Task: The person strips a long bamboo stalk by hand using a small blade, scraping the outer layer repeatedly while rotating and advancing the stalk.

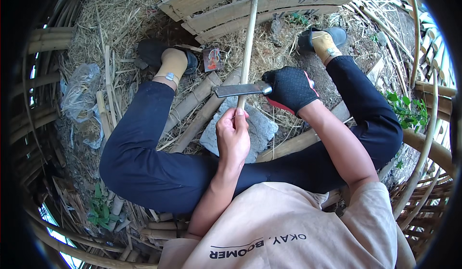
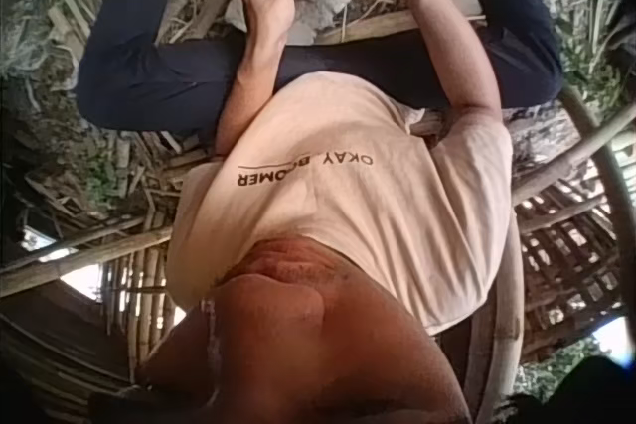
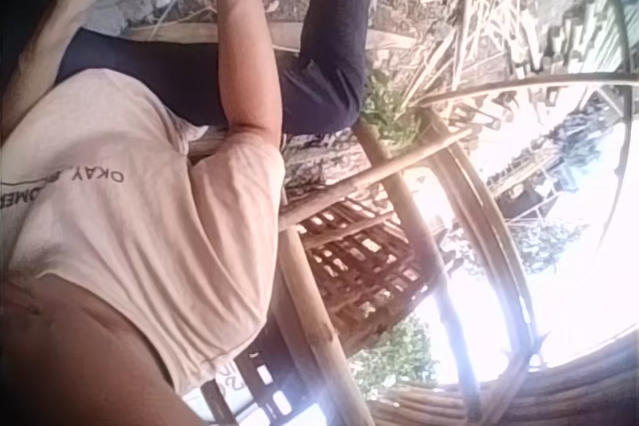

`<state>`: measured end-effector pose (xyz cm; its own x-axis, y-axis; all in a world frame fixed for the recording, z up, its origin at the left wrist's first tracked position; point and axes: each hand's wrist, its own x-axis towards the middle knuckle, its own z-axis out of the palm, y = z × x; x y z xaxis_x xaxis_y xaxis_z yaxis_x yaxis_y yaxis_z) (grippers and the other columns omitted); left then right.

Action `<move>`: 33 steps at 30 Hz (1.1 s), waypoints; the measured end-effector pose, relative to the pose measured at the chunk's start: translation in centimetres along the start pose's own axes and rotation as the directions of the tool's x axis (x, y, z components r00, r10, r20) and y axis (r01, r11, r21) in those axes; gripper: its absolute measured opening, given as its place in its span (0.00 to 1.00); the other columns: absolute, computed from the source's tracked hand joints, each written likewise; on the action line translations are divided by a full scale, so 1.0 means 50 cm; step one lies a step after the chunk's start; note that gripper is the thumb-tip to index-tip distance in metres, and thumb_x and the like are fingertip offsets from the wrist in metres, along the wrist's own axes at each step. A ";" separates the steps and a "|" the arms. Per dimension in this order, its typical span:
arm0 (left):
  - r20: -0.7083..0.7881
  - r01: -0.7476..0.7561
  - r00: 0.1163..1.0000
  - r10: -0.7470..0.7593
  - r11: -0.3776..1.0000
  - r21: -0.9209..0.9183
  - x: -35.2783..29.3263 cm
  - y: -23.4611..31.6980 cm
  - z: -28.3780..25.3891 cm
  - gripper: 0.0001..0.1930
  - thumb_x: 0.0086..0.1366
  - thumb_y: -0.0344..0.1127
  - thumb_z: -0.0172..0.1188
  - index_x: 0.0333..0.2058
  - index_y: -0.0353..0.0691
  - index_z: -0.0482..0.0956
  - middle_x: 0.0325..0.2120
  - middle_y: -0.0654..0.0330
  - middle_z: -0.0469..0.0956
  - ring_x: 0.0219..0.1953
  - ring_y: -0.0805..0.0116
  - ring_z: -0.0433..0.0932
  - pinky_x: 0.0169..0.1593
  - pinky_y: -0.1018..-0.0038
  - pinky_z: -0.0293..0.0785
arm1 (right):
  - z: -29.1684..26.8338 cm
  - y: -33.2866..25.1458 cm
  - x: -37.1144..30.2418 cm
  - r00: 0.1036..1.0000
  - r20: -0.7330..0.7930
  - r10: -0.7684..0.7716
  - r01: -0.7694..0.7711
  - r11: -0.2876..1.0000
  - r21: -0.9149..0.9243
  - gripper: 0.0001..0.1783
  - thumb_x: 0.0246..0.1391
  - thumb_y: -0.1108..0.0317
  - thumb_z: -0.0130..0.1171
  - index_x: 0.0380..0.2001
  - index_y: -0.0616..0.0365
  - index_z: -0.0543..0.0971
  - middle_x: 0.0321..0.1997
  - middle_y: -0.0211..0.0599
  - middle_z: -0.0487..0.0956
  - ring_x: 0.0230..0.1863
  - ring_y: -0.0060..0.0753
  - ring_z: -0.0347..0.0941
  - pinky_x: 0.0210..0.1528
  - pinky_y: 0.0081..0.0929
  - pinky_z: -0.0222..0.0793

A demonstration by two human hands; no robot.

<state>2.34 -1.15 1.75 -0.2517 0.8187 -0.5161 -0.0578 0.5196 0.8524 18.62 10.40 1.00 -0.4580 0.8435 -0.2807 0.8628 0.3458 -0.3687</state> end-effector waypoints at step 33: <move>-0.027 -0.074 0.996 0.082 0.971 0.229 -0.008 -0.008 0.005 0.14 0.77 0.34 0.48 0.30 0.35 0.74 0.17 0.70 0.65 0.19 0.84 0.60 0.23 0.77 0.56 | -0.013 0.016 0.029 0.993 -0.005 0.121 -0.120 0.991 0.050 0.10 0.48 0.58 0.61 0.31 0.47 0.86 0.29 0.45 0.84 0.35 0.50 0.83 0.41 0.45 0.79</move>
<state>2.73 -1.63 1.59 -0.2812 0.8517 -0.4421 0.1841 0.5000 0.8462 18.79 12.19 0.87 -0.3494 0.8812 -0.3184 0.8998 0.2208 -0.3763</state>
